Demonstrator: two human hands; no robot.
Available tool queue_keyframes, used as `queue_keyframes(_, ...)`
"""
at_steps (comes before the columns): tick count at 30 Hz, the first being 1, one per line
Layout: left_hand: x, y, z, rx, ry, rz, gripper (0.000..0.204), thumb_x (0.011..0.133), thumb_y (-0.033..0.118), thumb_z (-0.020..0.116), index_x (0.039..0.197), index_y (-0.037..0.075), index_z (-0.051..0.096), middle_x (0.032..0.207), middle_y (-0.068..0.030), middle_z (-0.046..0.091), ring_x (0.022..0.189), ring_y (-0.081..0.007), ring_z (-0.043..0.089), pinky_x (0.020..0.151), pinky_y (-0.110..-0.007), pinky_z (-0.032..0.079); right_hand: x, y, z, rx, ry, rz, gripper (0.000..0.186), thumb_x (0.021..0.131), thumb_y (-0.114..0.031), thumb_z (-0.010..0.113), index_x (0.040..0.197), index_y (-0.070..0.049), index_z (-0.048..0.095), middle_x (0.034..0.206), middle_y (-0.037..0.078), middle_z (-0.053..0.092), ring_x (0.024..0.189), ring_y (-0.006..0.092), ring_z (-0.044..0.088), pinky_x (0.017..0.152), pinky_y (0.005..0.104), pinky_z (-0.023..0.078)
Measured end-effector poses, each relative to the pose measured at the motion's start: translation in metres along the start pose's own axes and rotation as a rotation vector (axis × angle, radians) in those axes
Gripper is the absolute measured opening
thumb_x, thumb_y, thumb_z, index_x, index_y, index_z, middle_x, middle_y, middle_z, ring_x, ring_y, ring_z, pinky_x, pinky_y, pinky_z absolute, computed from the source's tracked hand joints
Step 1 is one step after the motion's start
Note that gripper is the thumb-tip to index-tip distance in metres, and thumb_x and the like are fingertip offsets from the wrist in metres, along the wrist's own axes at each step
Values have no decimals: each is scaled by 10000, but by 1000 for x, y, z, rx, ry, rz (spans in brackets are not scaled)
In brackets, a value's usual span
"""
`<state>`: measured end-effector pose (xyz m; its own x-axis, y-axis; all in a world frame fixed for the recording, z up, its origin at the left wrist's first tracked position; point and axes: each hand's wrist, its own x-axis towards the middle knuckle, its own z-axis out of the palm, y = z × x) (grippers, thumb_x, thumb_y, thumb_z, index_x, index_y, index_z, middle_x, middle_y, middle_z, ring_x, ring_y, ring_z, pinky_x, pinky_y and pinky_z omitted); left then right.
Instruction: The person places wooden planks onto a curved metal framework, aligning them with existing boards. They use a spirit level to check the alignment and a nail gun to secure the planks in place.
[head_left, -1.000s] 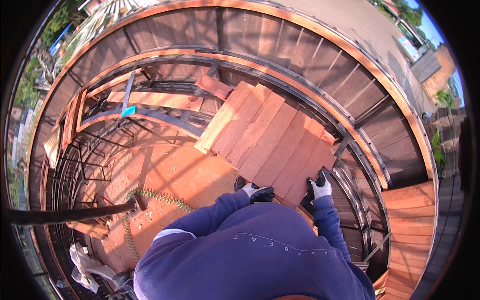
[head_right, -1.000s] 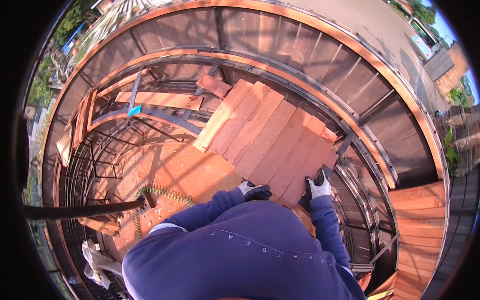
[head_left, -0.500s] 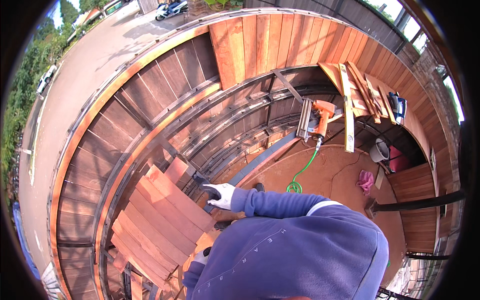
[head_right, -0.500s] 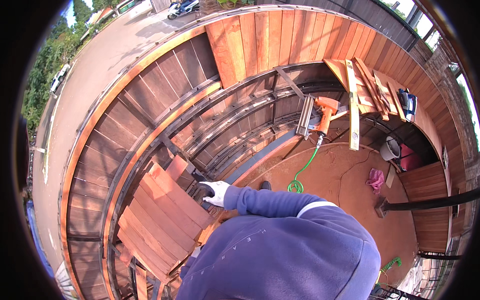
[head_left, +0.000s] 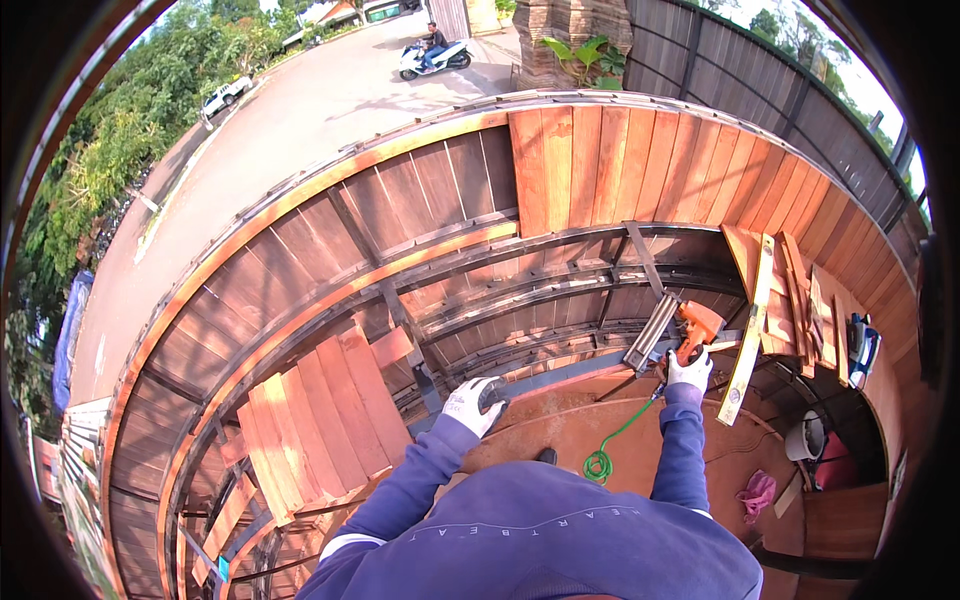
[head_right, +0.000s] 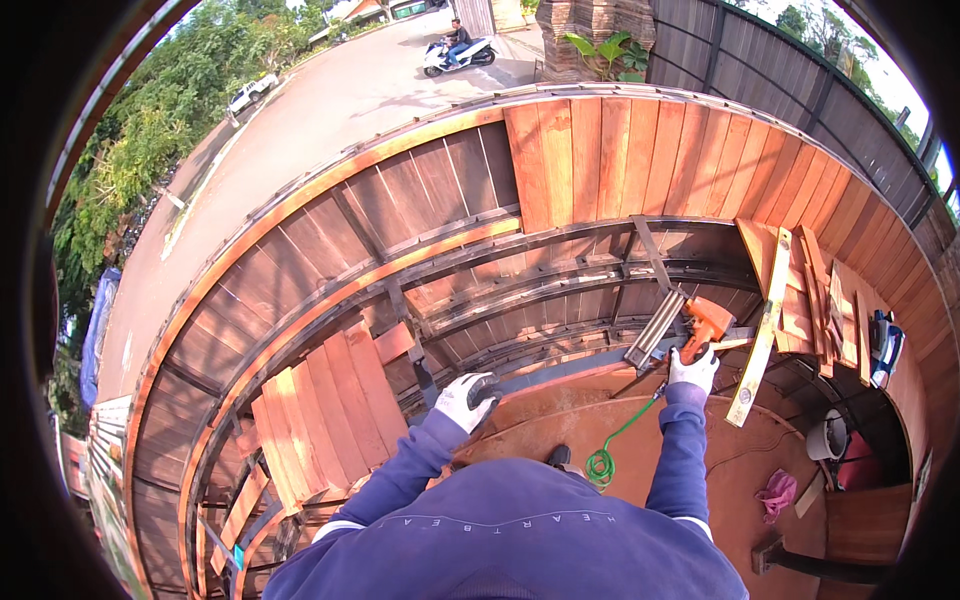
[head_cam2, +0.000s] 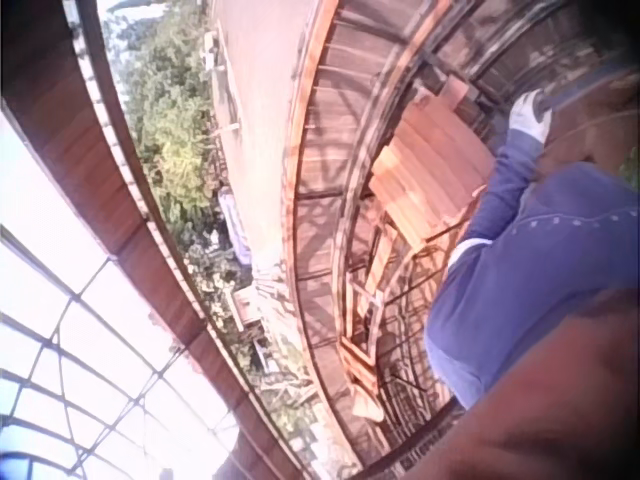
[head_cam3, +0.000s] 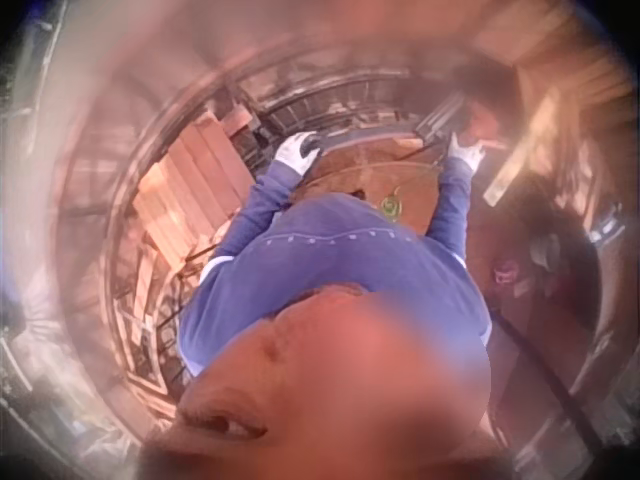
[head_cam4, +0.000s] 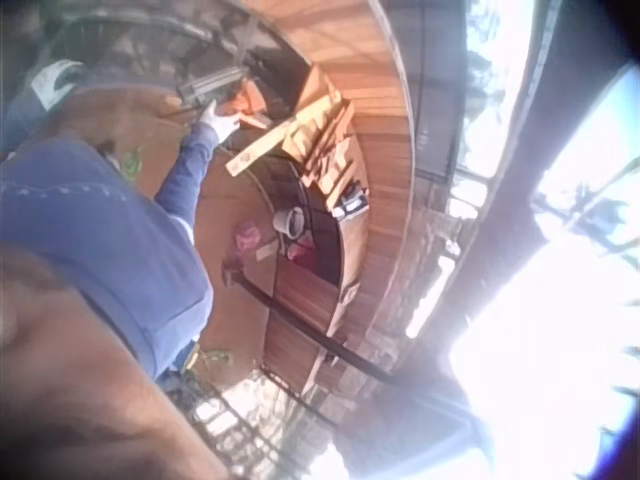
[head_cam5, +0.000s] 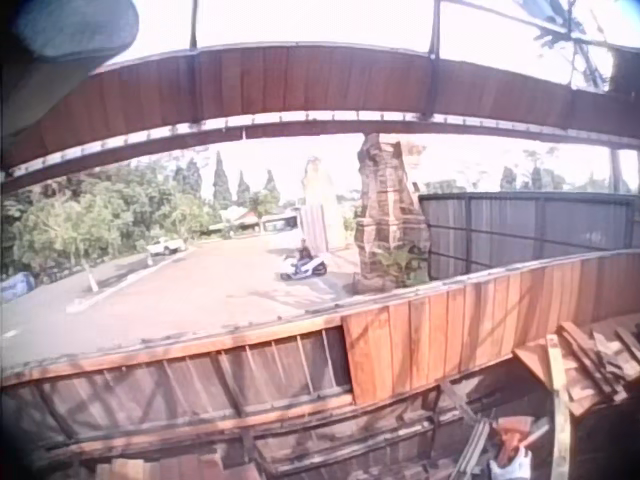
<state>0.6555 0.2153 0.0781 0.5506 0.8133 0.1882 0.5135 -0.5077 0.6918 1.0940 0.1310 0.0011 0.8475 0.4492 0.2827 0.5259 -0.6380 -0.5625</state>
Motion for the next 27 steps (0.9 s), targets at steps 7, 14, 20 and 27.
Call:
queue_keyframes(7,32,-23,45,402,-500,-309,847,788,615,640,1421,93,429,1326,-206,559,1191,-353,561,1010,-417,443,4,61,45,373,117,286,762,681,-269,851,1274,8,463,1162,224,566,1106,362,570,947,420,479)
queue_keyframes(14,12,-46,50,516,-413,-325,779,767,577,678,1345,79,522,1155,-180,656,1063,-327,637,929,-421,486,1,13,67,848,-83,569,549,752,-111,802,1187,-27,479,850,118,653,598,205,626,532,352,541)
queue_keyframes(20,34,-31,30,453,-639,-274,775,826,570,595,1383,46,470,1241,-192,621,1104,-323,623,953,-403,474,39,96,81,1228,-349,624,301,762,-108,791,982,-18,606,793,122,660,664,276,663,580,376,550)
queue_keyframes(27,28,-37,26,238,-609,-356,708,828,527,599,1345,52,503,1225,-197,623,1113,-329,614,943,-422,478,87,113,97,694,-235,537,256,725,-136,812,898,-29,656,701,30,606,542,138,528,482,328,427)
